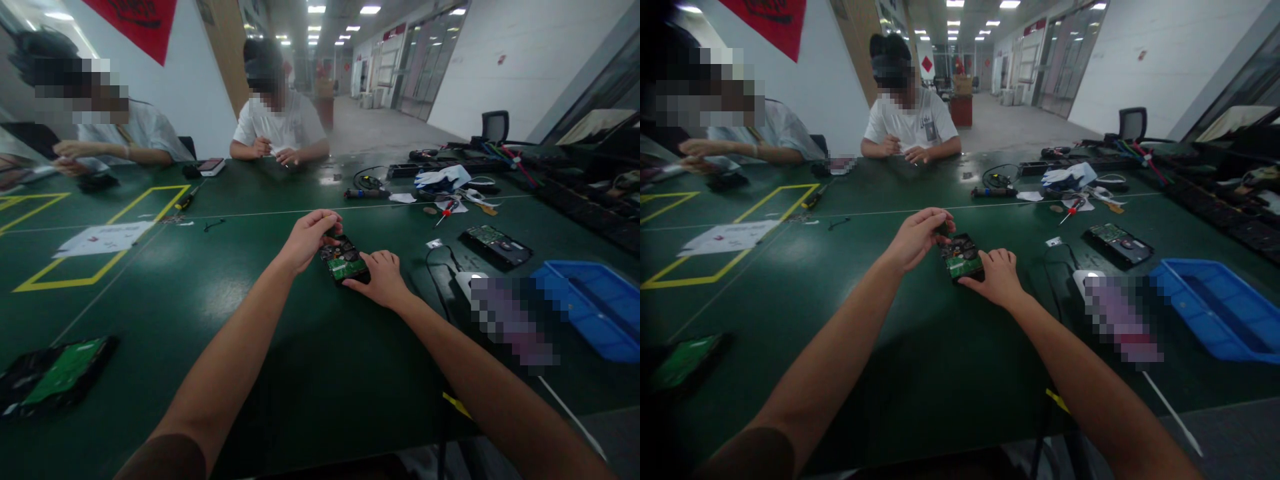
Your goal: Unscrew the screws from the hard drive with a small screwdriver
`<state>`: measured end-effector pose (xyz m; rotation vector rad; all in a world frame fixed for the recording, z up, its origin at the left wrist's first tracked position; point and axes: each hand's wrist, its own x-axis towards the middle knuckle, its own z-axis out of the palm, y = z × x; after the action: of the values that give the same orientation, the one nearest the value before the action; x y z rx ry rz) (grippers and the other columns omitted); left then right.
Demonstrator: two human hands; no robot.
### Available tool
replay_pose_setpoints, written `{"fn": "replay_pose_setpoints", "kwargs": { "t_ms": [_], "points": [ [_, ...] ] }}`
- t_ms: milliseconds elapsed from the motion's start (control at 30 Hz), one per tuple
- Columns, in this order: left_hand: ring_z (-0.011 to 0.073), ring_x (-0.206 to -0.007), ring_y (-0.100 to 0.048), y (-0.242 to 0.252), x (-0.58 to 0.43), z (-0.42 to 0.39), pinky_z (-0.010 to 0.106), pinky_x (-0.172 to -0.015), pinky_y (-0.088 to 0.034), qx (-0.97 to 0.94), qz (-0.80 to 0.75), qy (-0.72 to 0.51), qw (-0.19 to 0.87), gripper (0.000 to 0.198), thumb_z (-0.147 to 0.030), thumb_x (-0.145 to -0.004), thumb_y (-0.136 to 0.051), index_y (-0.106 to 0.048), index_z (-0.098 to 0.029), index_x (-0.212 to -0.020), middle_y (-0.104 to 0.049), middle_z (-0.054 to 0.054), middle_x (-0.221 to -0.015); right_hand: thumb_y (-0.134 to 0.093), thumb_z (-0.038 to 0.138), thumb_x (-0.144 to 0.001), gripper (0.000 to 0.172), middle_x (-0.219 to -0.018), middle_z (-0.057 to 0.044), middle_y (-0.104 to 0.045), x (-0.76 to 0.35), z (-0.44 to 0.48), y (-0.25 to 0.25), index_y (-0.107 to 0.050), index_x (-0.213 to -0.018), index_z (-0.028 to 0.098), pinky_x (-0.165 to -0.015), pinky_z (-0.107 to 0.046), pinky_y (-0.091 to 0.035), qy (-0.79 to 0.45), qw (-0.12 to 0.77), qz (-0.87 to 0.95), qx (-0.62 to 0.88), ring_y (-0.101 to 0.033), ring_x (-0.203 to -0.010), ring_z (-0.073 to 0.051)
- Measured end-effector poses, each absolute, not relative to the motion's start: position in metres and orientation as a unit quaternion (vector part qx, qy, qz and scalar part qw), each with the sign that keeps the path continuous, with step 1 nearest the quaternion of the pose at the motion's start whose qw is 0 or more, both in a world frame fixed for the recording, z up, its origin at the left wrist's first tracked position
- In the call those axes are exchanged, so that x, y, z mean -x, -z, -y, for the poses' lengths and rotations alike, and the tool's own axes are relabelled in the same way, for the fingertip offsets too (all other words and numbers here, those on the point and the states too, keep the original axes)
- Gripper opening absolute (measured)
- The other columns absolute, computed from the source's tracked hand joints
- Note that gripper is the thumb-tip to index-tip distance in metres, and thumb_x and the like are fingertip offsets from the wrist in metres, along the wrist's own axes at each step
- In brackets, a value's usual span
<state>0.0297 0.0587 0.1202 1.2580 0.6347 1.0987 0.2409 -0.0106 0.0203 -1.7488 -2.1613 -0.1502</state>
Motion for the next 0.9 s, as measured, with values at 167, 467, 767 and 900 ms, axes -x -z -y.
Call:
{"fn": "replay_pose_setpoints", "kwargs": {
  "t_ms": [167, 467, 767, 900],
  "points": [
    [0.0178, -0.089, -0.066, -0.121, -0.030, -0.058, 0.028, -0.067, -0.056, -0.547, -0.279, -0.478, 0.628, 0.015, -0.031, -0.089, -0.070, -0.070, -0.016, -0.092, -0.067, 0.007, -0.094, -0.050, 0.083, -0.089, 0.081, -0.120, -0.017, -0.065, -0.245, 0.009, -0.019, -0.060, -0.138, 0.019, -0.098, -0.050, -0.036, 0.043, 0.178, 0.765, 0.618, -0.050, -0.118, -0.038],
    [0.0179, -0.090, -0.066, -0.122, -0.030, -0.057, 0.028, -0.066, -0.055, -0.547, -0.287, -0.479, 0.624, 0.013, -0.029, -0.090, -0.068, -0.070, -0.017, -0.091, -0.067, 0.007, -0.095, -0.057, 0.074, -0.092, 0.061, -0.108, -0.013, -0.068, -0.253, 0.010, -0.022, -0.069, -0.122, 0.022, -0.092, -0.046, -0.038, 0.020, 0.180, 0.768, 0.614, -0.054, -0.110, -0.035],
    [0.0180, -0.089, -0.066, -0.122, -0.030, -0.057, 0.028, -0.067, -0.056, -0.545, -0.289, -0.480, 0.624, 0.015, -0.031, -0.087, -0.071, -0.070, -0.016, -0.090, -0.067, 0.007, -0.094, -0.054, 0.082, -0.087, 0.069, -0.107, -0.013, -0.067, -0.252, 0.011, -0.025, -0.070, -0.119, 0.023, -0.086, -0.044, -0.039, 0.016, 0.173, 0.765, 0.620, -0.055, -0.104, -0.034],
    [0.0173, -0.088, -0.065, -0.122, -0.031, -0.057, 0.027, -0.066, -0.056, -0.547, -0.285, -0.480, 0.624, 0.014, -0.031, -0.089, -0.070, -0.070, -0.017, -0.091, -0.067, 0.007, -0.093, -0.051, 0.082, -0.089, 0.068, -0.105, -0.013, -0.066, -0.249, 0.011, -0.025, -0.071, -0.114, 0.023, -0.084, -0.043, -0.040, 0.019, 0.169, 0.764, 0.622, -0.055, -0.101, -0.033]
  ]
}}
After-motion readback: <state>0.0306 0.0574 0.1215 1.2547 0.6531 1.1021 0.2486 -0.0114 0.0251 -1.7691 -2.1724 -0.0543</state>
